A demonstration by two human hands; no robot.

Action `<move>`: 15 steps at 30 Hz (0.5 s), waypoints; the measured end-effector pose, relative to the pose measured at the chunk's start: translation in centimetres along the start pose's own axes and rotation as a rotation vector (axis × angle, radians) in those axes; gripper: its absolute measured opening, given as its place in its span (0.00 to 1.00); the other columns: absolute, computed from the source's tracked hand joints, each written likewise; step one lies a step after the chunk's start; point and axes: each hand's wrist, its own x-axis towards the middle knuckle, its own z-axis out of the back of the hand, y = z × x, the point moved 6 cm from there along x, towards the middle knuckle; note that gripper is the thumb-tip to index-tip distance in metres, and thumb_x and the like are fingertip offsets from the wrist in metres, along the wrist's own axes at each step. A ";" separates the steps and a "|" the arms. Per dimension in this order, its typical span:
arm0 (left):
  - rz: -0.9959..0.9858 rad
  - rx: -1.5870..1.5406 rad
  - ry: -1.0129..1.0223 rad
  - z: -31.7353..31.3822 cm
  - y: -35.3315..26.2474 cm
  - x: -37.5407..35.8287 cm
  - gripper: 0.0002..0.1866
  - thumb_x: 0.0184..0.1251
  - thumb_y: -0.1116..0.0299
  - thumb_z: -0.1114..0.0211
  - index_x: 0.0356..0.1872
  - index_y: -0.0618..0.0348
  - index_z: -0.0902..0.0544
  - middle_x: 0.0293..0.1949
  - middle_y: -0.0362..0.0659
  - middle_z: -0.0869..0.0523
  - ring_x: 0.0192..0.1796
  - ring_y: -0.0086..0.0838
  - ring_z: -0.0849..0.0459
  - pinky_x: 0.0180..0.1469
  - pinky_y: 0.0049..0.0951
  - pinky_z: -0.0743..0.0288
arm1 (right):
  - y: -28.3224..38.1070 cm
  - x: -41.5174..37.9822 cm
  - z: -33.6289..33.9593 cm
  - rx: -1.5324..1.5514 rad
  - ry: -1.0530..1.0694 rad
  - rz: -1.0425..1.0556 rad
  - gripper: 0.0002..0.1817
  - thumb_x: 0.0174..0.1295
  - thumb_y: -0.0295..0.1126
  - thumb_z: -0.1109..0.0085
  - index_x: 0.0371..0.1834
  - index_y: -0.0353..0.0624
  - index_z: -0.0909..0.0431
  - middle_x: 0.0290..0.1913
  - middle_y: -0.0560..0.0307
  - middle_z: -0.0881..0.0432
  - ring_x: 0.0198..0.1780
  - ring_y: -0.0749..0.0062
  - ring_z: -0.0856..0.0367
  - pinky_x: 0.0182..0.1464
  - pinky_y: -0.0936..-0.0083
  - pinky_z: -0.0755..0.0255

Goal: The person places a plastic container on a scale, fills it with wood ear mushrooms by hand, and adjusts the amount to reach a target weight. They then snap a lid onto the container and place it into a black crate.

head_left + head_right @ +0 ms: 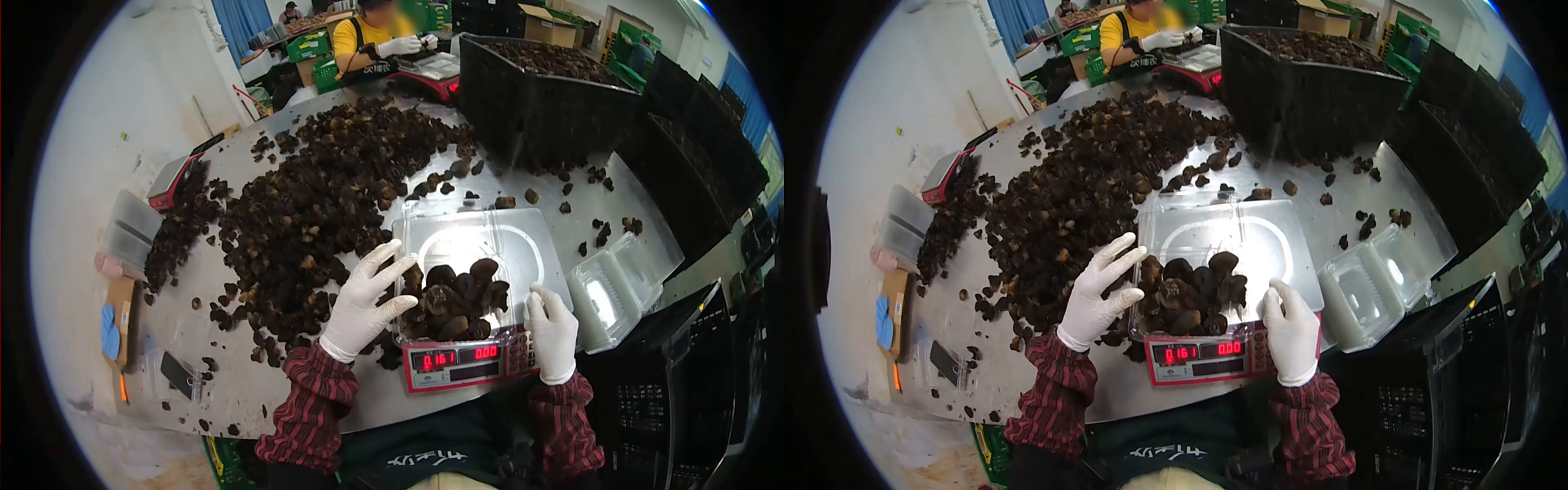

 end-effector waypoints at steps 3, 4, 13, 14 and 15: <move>-0.024 0.090 0.026 -1.4 -0.1 -0.9 0.32 0.53 0.54 0.28 0.61 0.50 0.23 0.68 0.51 0.33 0.71 0.44 0.38 0.71 0.39 0.43 | 0.1 0.1 -0.6 0.009 0.010 0.001 0.13 0.64 0.27 0.41 0.50 0.34 0.21 0.29 0.50 0.18 0.28 0.76 0.21 0.34 0.80 0.27; -0.070 0.178 0.033 -1.9 -0.8 -0.8 0.33 0.53 0.53 0.29 0.62 0.50 0.24 0.69 0.52 0.34 0.73 0.45 0.41 0.71 0.39 0.45 | 0.2 0.4 -1.3 -0.036 0.027 0.107 0.14 0.63 0.27 0.41 0.51 0.35 0.21 0.31 0.48 0.17 0.28 0.72 0.20 0.34 0.78 0.27; 0.032 -0.009 -0.050 -0.8 -0.1 -1.1 0.25 0.56 0.73 0.31 0.58 0.53 0.21 0.65 0.49 0.30 0.67 0.38 0.31 0.66 0.32 0.36 | 1.2 0.6 0.1 -0.089 -0.051 0.264 0.13 0.65 0.26 0.44 0.52 0.39 0.20 0.37 0.48 0.16 0.35 0.71 0.19 0.42 0.75 0.26; 0.125 -0.067 -0.146 0.2 1.4 -2.1 0.23 0.56 0.74 0.32 0.56 0.54 0.20 0.62 0.48 0.26 0.63 0.36 0.27 0.63 0.30 0.33 | -0.1 0.6 0.9 -0.083 -0.046 0.172 0.13 0.67 0.26 0.46 0.52 0.38 0.21 0.38 0.56 0.17 0.31 0.81 0.26 0.35 0.82 0.30; 0.215 -0.127 -0.241 0.9 3.3 -3.5 0.22 0.56 0.76 0.33 0.55 0.55 0.19 0.58 0.48 0.23 0.59 0.34 0.24 0.59 0.28 0.29 | -0.8 0.5 1.5 -0.079 -0.043 0.080 0.12 0.69 0.26 0.48 0.53 0.37 0.21 0.39 0.65 0.18 0.27 0.90 0.33 0.27 0.89 0.34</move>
